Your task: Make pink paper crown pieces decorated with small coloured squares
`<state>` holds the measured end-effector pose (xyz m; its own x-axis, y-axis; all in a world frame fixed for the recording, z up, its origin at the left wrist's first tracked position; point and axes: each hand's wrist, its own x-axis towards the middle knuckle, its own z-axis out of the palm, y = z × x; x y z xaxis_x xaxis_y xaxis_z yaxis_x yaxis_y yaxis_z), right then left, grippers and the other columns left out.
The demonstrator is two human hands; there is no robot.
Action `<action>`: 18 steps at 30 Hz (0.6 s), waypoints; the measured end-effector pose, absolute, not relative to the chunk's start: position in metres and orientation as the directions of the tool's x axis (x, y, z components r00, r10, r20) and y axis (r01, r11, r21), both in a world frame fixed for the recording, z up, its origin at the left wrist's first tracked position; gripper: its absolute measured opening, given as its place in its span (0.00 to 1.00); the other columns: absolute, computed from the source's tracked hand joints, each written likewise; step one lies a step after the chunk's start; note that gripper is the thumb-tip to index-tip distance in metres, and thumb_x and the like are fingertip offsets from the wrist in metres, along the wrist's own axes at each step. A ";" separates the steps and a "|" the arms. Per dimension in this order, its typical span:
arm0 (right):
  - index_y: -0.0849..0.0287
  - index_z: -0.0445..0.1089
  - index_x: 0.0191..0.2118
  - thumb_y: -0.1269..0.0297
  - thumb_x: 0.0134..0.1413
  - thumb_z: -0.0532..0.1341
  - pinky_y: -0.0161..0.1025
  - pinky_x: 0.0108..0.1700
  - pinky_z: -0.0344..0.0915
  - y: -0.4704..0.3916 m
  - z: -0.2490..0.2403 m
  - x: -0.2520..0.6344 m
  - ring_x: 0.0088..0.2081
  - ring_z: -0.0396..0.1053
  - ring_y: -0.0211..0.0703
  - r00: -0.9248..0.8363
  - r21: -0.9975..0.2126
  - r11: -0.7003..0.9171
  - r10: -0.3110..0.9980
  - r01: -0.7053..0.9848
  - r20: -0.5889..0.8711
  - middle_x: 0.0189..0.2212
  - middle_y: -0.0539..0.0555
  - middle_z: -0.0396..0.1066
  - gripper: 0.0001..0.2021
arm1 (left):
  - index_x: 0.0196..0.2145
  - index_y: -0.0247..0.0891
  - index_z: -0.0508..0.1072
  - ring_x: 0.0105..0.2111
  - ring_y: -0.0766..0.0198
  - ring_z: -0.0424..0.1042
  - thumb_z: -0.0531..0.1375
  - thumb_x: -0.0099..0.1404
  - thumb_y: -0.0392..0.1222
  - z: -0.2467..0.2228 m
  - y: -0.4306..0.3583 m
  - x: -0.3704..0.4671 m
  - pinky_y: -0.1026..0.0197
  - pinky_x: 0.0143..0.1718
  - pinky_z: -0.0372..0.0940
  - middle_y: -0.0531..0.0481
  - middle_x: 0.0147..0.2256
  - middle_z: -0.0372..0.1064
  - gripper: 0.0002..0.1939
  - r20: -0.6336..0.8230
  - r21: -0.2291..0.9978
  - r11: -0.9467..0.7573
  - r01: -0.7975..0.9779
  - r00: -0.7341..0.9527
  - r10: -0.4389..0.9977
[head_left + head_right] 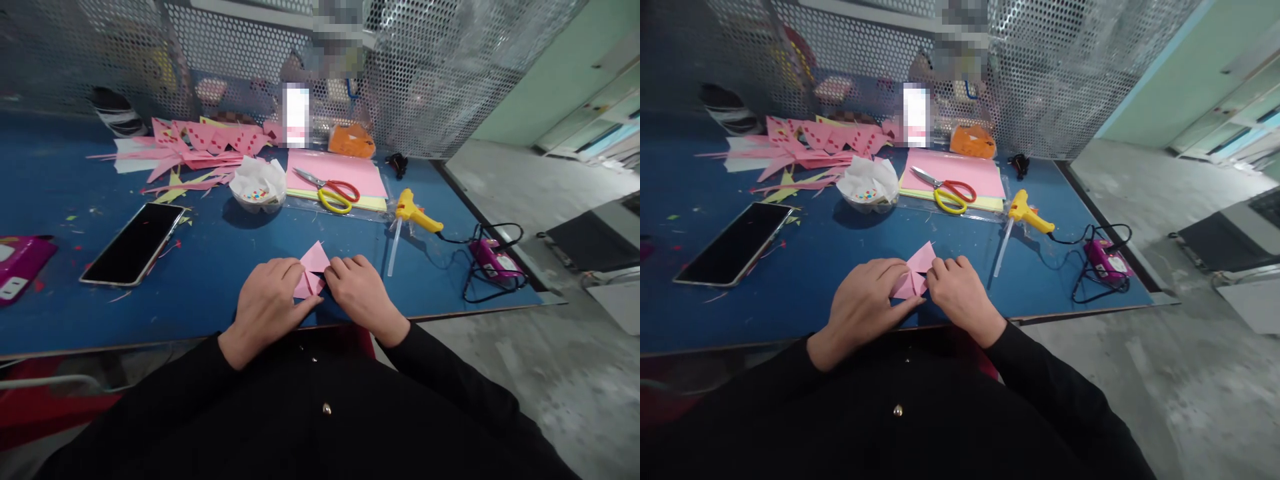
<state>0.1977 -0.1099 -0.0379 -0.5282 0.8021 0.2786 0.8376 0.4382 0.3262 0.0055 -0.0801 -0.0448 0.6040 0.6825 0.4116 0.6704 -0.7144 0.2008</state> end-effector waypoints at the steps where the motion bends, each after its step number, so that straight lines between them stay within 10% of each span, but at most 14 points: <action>1: 0.60 0.70 0.32 0.73 0.65 0.57 0.43 0.36 0.49 -0.109 -0.039 0.197 0.30 0.64 0.45 -0.512 0.328 0.416 0.801 0.848 0.309 0.29 0.54 0.70 0.09 | 0.42 0.34 0.74 0.42 0.47 0.75 0.66 0.63 0.52 -0.043 -0.081 0.007 0.49 0.39 0.67 0.38 0.43 0.76 0.19 0.428 0.196 -0.714 0.673 0.596 0.679; 18: 0.58 0.65 0.32 0.73 0.63 0.54 0.44 0.39 0.49 -0.118 -0.041 0.186 0.28 0.59 0.46 -0.213 0.259 0.083 0.823 0.962 0.526 0.26 0.52 0.68 0.08 | 0.53 0.33 0.71 0.48 0.47 0.71 0.63 0.64 0.35 -0.037 -0.065 0.005 0.50 0.47 0.67 0.39 0.51 0.73 0.19 0.602 0.118 -0.682 0.722 0.494 0.628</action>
